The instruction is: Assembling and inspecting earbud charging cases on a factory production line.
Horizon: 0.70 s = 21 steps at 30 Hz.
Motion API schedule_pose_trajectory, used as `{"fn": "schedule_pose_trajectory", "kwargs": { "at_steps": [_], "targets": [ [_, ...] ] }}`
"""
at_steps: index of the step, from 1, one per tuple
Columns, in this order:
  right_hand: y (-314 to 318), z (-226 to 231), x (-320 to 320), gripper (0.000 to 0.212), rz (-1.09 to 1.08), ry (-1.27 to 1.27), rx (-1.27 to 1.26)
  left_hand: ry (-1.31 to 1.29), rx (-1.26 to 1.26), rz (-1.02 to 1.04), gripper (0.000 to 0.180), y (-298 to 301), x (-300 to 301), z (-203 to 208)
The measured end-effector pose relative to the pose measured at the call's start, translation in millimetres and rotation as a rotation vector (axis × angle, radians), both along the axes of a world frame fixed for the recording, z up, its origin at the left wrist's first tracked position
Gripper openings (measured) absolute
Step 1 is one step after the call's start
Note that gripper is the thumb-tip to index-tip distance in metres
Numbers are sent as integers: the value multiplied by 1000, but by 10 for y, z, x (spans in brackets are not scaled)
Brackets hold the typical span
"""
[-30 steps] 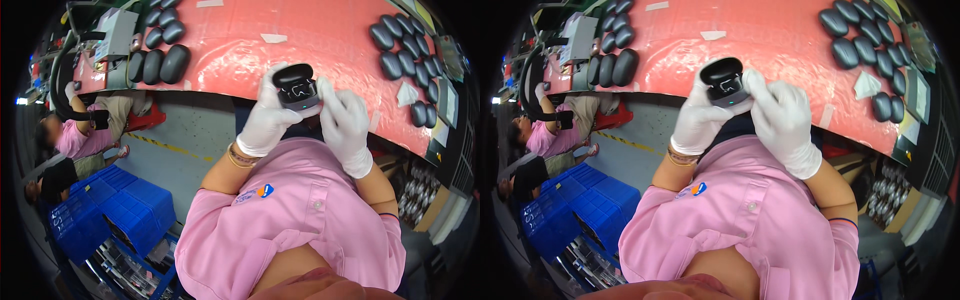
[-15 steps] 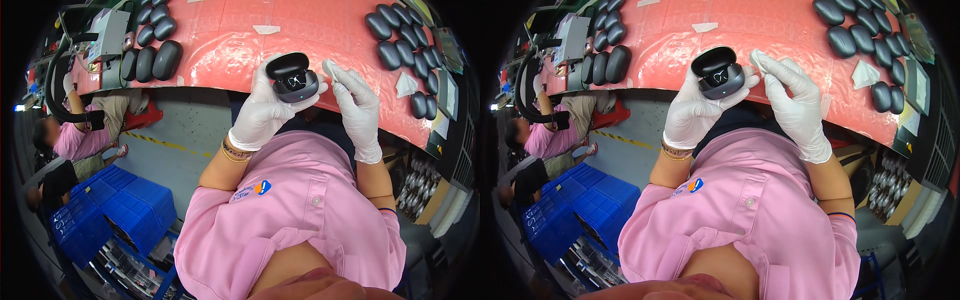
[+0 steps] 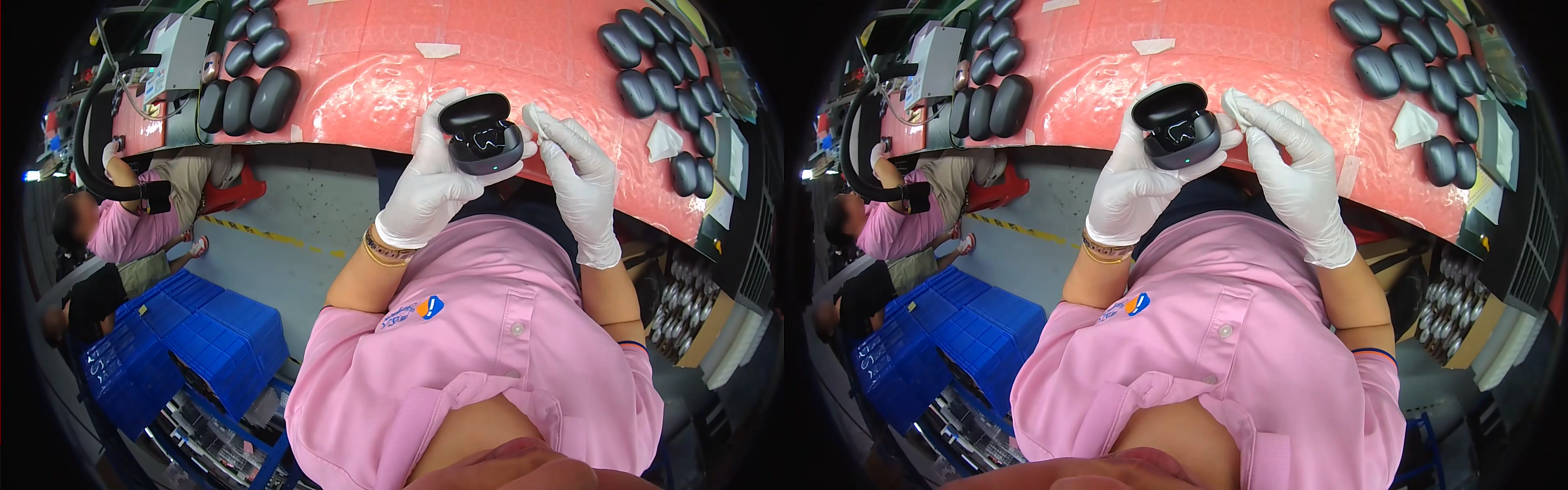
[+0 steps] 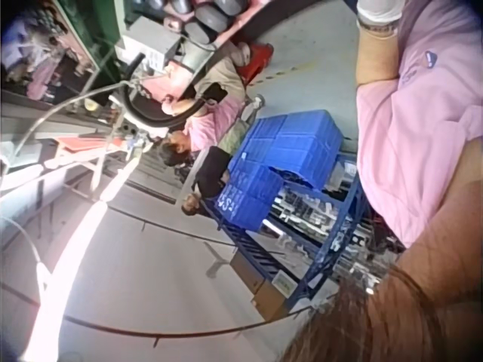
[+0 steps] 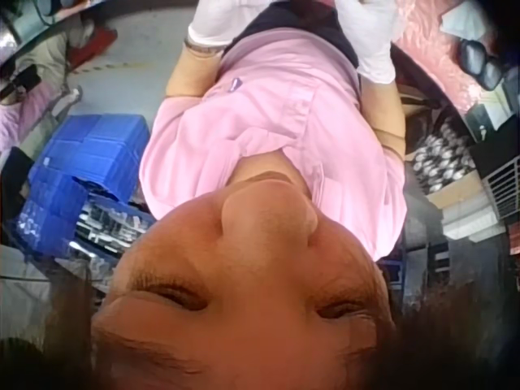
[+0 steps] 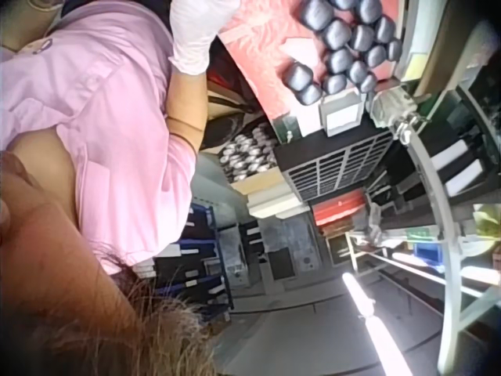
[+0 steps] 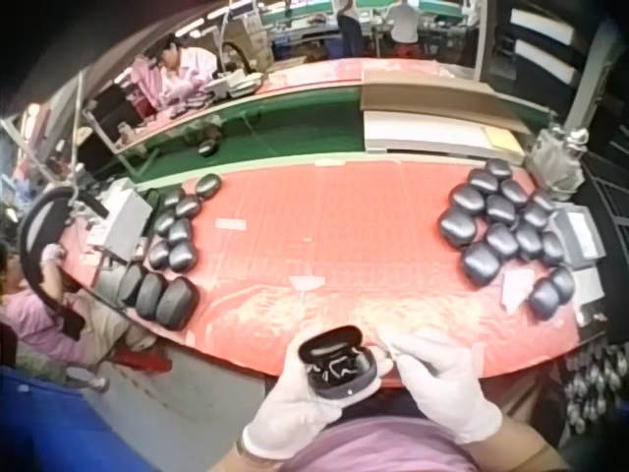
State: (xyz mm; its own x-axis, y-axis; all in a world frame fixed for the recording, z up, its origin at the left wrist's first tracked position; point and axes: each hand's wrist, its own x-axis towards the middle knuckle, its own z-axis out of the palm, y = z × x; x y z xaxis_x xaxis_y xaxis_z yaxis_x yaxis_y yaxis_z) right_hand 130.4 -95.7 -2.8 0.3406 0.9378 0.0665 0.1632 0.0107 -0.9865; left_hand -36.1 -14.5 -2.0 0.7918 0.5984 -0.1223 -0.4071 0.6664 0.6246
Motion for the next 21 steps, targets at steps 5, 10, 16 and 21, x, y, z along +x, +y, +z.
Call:
{"fn": "schedule_pose_trajectory", "kwargs": {
  "at_steps": [5,10,16,21],
  "targets": [
    [-10,-18,19,33,5,74,1,-26,-46,-18,76,8,-4,35],
    [-1,91,18,33,-39,263,-99,-18,-102,-51,64,32,0,36],
    [-20,-10,13,34,-25,37,66,60,70,47,71,-39,31,7],
    [-30,93,-37,48,98,-807,370,168,257,98,83,-65,39,-32]
  ]
}}
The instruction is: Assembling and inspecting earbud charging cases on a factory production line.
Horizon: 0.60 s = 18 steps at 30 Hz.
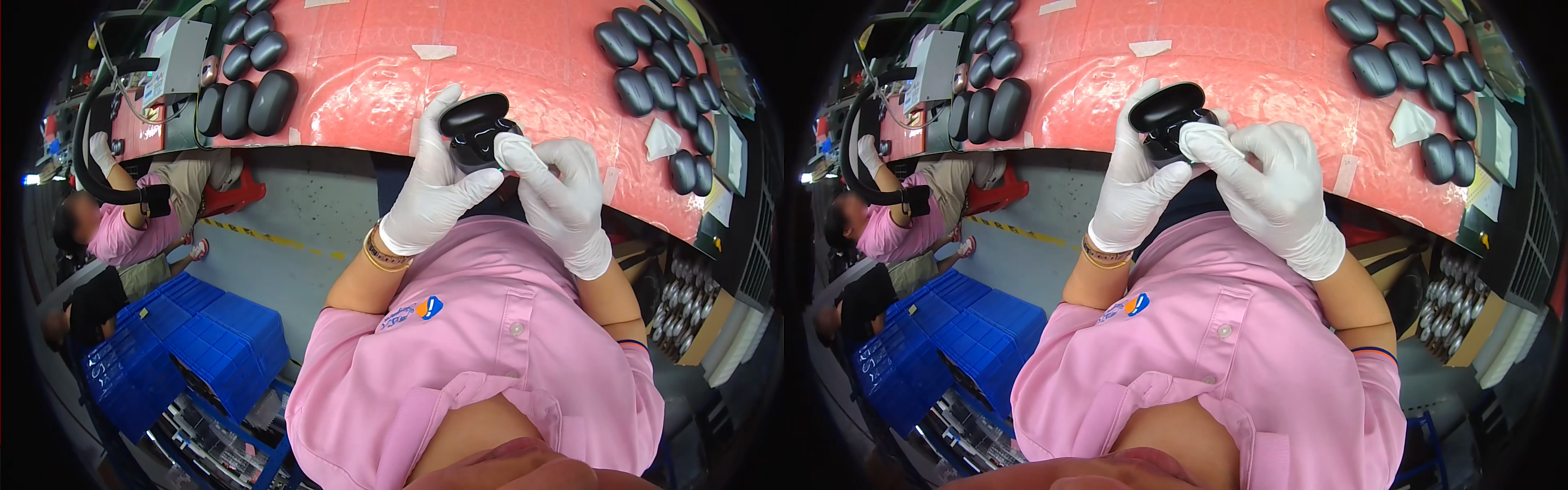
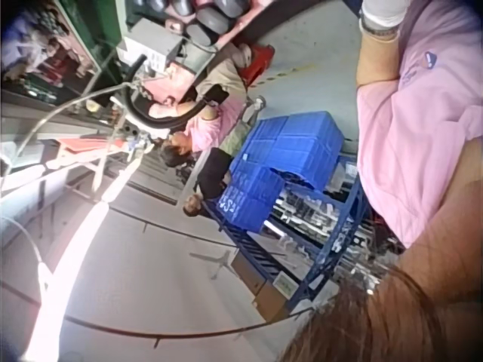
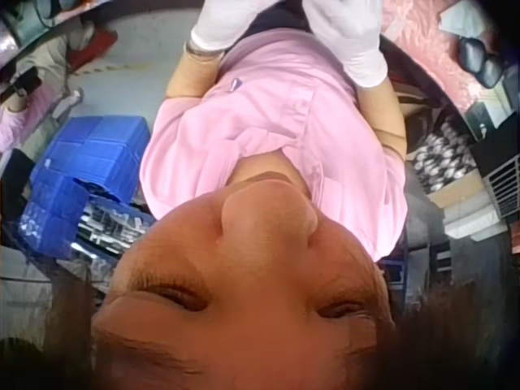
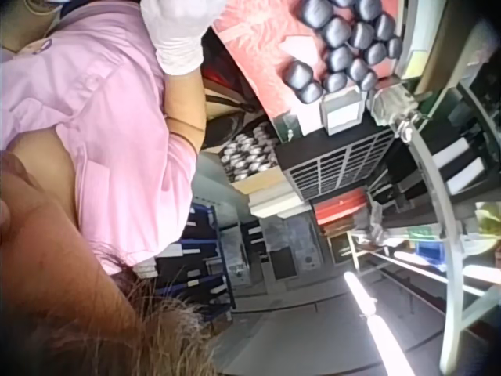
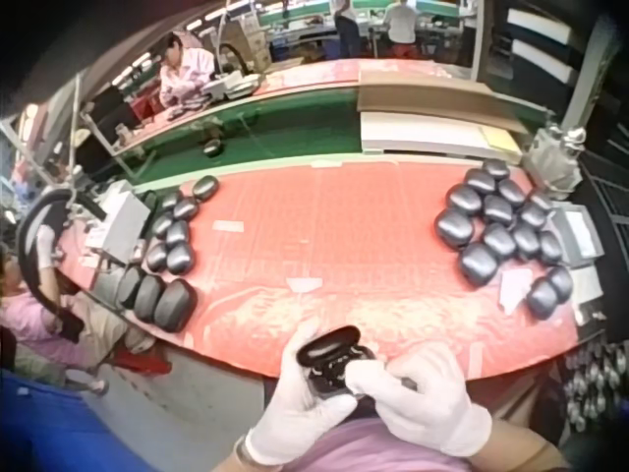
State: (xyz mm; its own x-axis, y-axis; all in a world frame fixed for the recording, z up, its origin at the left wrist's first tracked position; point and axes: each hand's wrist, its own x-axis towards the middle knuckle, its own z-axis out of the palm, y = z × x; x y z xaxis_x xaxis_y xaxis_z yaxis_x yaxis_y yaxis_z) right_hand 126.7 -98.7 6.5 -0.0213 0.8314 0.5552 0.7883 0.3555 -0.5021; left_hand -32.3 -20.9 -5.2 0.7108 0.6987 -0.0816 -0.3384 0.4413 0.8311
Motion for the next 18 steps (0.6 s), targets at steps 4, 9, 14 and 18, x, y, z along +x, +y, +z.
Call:
{"fn": "schedule_pose_trajectory", "kwargs": {
  "at_steps": [4,9,14,18],
  "targets": [
    [41,-114,62,47,-110,180,-134,-18,-75,0,86,-8,-1,86],
    [54,-133,55,43,-74,511,-177,-3,12,-9,88,-11,-8,53],
    [88,-144,178,41,-187,482,-203,-93,-83,-45,68,33,-18,54],
    [134,56,184,35,-197,851,-362,-138,-141,-59,50,72,-48,-20]
  ]
}}
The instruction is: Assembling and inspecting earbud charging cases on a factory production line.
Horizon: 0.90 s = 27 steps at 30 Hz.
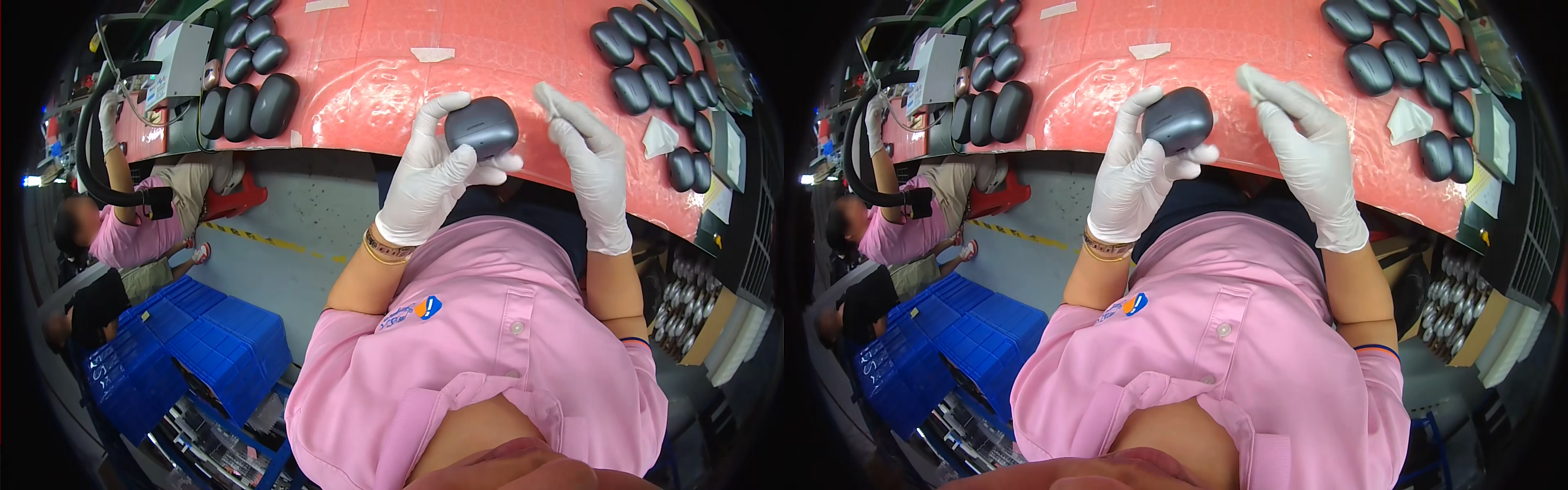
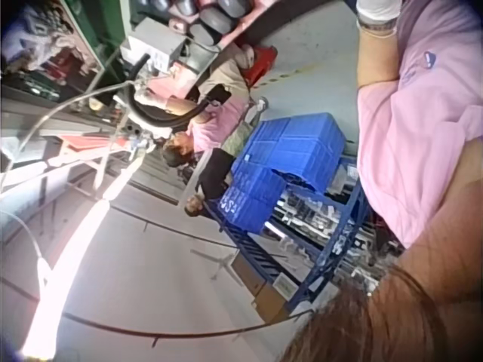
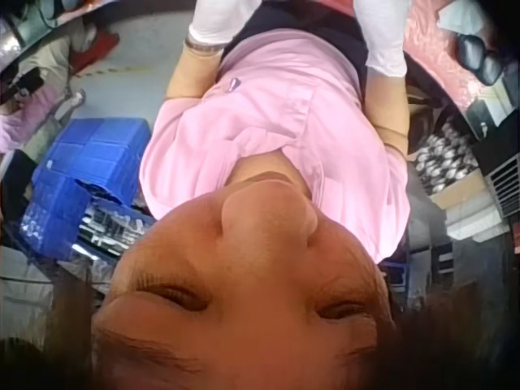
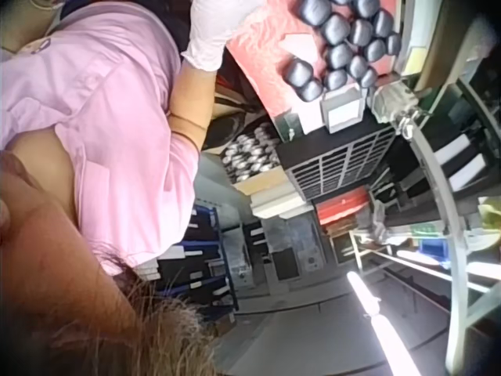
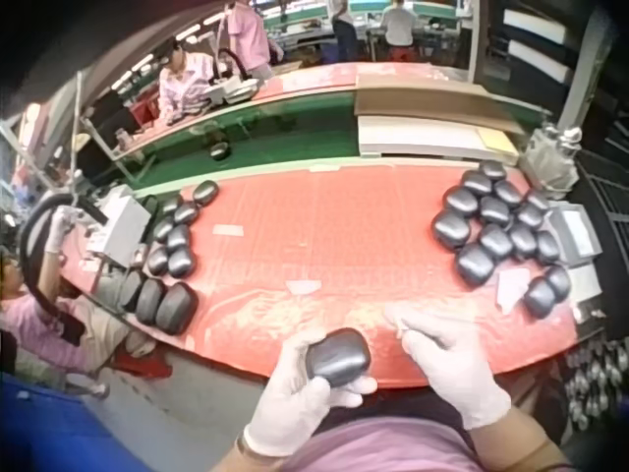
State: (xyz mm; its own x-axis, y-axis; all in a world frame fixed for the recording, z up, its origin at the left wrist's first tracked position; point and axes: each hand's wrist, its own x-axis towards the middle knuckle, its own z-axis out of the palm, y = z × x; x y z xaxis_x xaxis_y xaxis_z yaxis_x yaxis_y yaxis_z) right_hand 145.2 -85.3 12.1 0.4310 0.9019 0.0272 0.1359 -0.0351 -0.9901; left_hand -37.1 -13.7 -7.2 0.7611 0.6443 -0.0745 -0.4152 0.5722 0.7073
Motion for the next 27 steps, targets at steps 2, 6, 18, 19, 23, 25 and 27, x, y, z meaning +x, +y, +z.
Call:
{"fn": "schedule_pose_trajectory", "kwargs": {
  "at_steps": [2,6,18,19,23,25,27],
  "targets": [
    [14,53,-61,34,39,255,-154,10,15,-32,51,0,-9,-69],
    [35,-25,-233,34,99,479,-132,97,170,40,48,-40,96,-164],
    [-40,-132,-386,41,281,-1093,400,-34,-309,-170,49,7,-29,-95],
    [-18,-155,-323,41,271,-1069,436,1,-401,-75,50,-8,4,-95],
    [154,-32,65,42,77,-1150,285,-39,-421,-84,61,51,-55,21],
    [213,-6,175,41,116,-1263,55,-139,-328,-169,64,117,-100,-83],
    [254,23,155,44,153,-743,123,-56,-225,-108,61,111,-84,-106]
  ]
}}
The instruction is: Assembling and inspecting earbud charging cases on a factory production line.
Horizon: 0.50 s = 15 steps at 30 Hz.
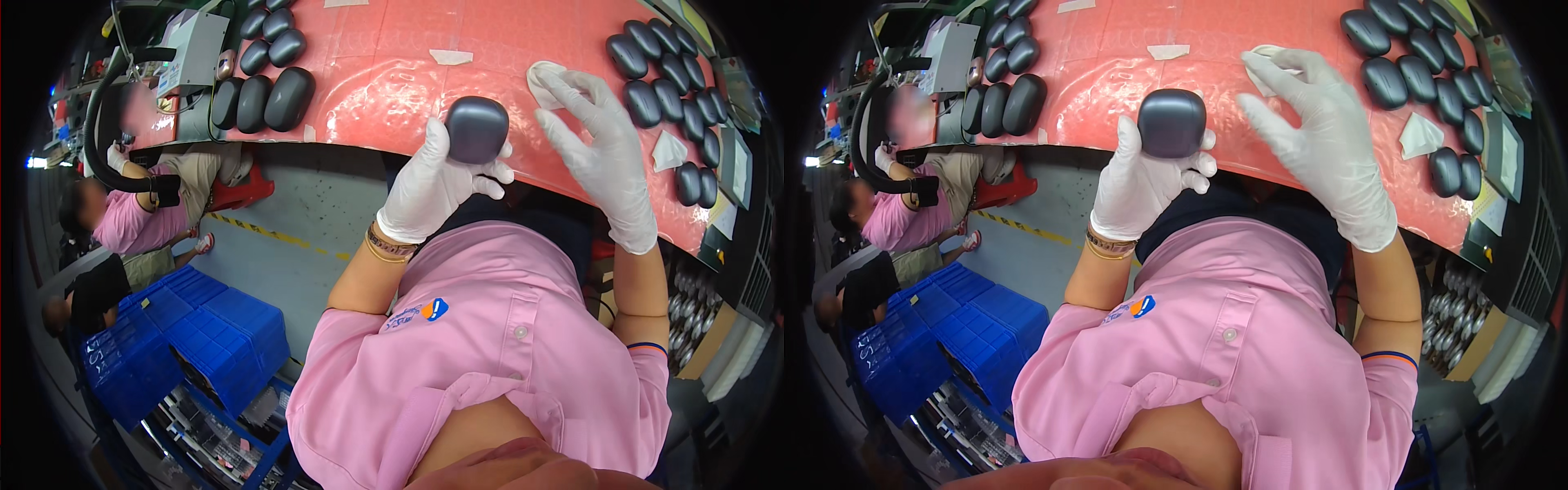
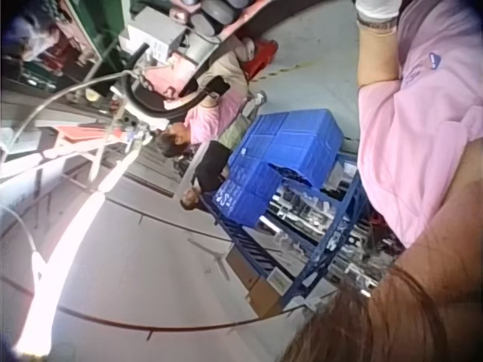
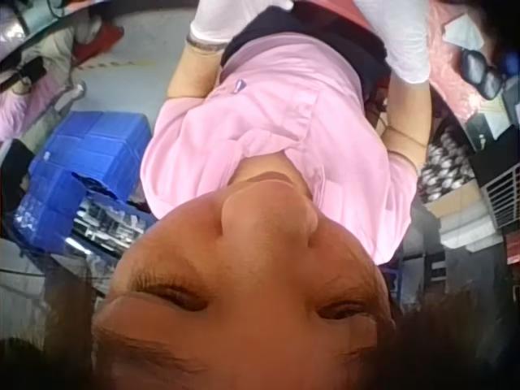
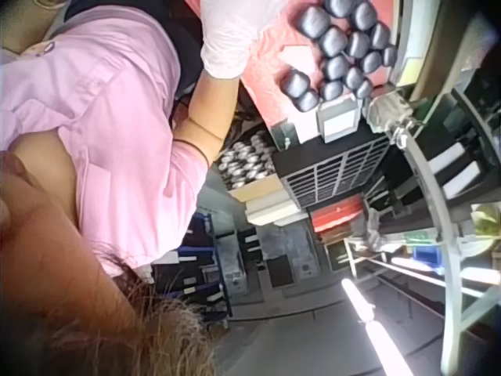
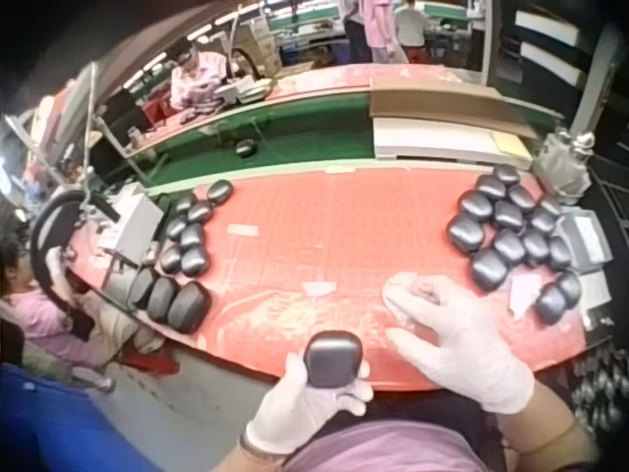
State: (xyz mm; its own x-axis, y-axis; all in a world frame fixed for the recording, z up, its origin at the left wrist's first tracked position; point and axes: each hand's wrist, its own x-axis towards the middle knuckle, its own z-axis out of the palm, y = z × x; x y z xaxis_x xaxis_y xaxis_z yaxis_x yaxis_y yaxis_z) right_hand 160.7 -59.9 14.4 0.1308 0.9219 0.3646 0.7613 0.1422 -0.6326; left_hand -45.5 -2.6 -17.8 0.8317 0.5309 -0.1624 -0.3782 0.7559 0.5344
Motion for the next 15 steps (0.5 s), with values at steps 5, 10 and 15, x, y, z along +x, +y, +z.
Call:
{"fn": "schedule_pose_trajectory", "kwargs": {
  "at_steps": [5,10,15],
  "targets": [
    [160,399,-161,49,305,659,-488,193,315,172,51,62,103,188],
    [472,119,75,43,326,855,-370,628,895,28,38,779,44,524],
    [592,48,314,33,118,1100,-382,1490,2314,359,30,2470,228,550]
  ]
}}
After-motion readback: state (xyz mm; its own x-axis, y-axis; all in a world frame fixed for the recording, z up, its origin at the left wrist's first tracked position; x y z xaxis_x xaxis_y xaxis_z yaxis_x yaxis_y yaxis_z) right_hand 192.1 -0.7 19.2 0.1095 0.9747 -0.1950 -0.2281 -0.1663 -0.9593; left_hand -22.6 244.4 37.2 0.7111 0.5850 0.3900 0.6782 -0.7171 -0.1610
